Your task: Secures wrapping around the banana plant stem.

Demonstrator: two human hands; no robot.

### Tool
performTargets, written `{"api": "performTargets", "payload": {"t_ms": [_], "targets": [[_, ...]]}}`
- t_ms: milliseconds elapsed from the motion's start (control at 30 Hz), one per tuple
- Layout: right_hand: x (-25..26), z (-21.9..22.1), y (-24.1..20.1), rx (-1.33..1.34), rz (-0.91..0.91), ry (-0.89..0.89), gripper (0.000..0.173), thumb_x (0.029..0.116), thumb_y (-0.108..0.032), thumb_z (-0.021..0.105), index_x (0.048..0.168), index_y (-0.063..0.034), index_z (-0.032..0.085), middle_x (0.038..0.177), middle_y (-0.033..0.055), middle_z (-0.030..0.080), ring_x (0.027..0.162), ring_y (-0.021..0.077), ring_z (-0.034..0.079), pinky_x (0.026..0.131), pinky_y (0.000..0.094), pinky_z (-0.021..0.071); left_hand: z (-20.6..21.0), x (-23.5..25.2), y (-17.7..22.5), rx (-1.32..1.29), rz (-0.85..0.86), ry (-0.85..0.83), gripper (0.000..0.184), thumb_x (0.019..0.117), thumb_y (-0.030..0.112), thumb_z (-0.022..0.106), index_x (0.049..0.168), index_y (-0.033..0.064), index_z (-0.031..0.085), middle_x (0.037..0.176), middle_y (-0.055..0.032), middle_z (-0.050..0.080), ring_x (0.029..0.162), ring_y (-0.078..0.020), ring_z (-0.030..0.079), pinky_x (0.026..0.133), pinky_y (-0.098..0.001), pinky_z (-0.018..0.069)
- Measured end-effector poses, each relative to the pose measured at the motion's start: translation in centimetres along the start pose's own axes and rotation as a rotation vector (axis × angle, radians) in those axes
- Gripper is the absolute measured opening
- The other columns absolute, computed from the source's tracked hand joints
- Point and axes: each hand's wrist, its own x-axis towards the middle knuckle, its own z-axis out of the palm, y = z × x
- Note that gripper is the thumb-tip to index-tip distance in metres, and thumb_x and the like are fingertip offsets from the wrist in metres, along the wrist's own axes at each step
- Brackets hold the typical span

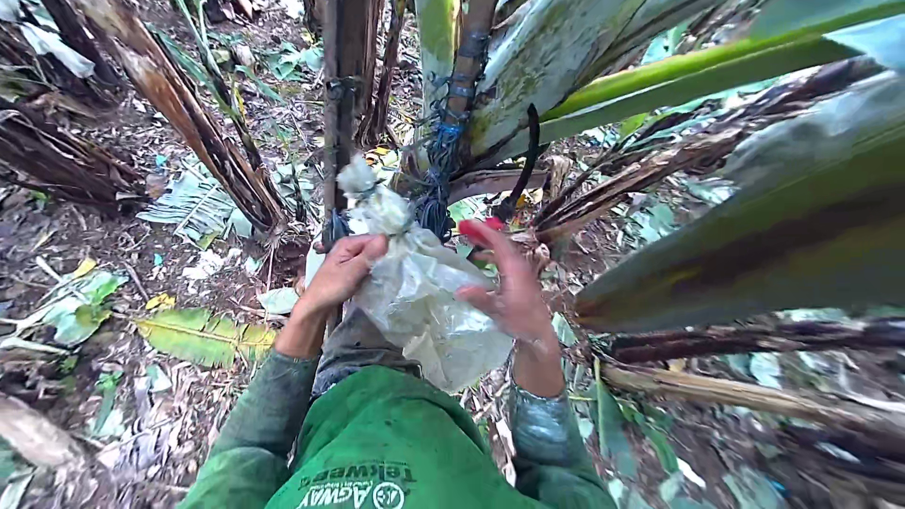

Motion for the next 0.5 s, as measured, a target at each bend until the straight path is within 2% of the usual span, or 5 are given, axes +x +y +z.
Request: {"api": "performTargets", "payload": {"t_ms": [100,200,333,433,500], "targets": [[0.7,-0.3,-0.9,-0.005,0.195,-0.226,0.086,0.0746,-0.061,0.082,0.141,-0.0113,0.059,0.123,0.0043,0.070,0.113,0.0091,0.066,0.100,0.0344,0.0552,2.5,2.1,0.7,0.172,0.115,0.010,0.034,0.1064,0.032,0.051,0.086,0.0137,0.070,0.075,0.0069,0.061,0.064,-0.0007,0.055,0.057,-0.0215,0.0472],[-0.5,-2.7,1.0,0.118,0.158,-0.168,0.065,0.0826,-0.050,0.080,0.128,-0.0057,0.065,0.113,0.0005,0.072,0.104,0.0025,0.066,0.095,0.0266,0.0569,3.0,2.6,1.3,0.297,0.222,0.146,0.037,0.1085,0.031,0.046,0.114,0.0046,0.070,0.111,-0.0063,0.066,0.100,-0.0134,0.064,0.085,-0.0343,0.0553],[-2.5,-5.5,2.4,0.198,0.131,-0.065,0.059,0.0859,-0.039,0.080,0.131,-0.0054,0.062,0.121,-0.0012,0.068,0.108,0.0040,0.066,0.097,0.0267,0.0571,4.0,1.5,0.6,0.248,0.367,0.101,0.026,0.1023,0.030,0.060,0.090,0.0075,0.066,0.084,-0.0004,0.065,0.077,-0.0093,0.064,0.071,-0.0311,0.0572],[-3.6,-6.9,2.5,0.204,0.089,-0.061,0.061,0.0880,-0.042,0.078,0.135,-0.0068,0.060,0.129,-0.0033,0.065,0.115,0.0038,0.063,0.101,0.0271,0.0555,6.5,1.8,-0.4,0.514,0.415,-0.019,0.045,0.0897,0.037,0.078,0.122,0.0073,0.068,0.118,-0.0101,0.067,0.112,-0.0219,0.063,0.096,-0.0434,0.0538],[-3.9,-7.2,2.1,0.208,0.052,-0.048,0.059,0.0895,-0.043,0.077,0.134,-0.0093,0.060,0.130,-0.0069,0.064,0.115,0.0016,0.062,0.100,0.0254,0.0553,8.2,2.5,-1.5,0.583,0.515,0.012,0.045,0.0902,0.041,0.077,0.122,0.0100,0.071,0.116,-0.0129,0.065,0.108,-0.0254,0.061,0.093,-0.0436,0.0525]]}}
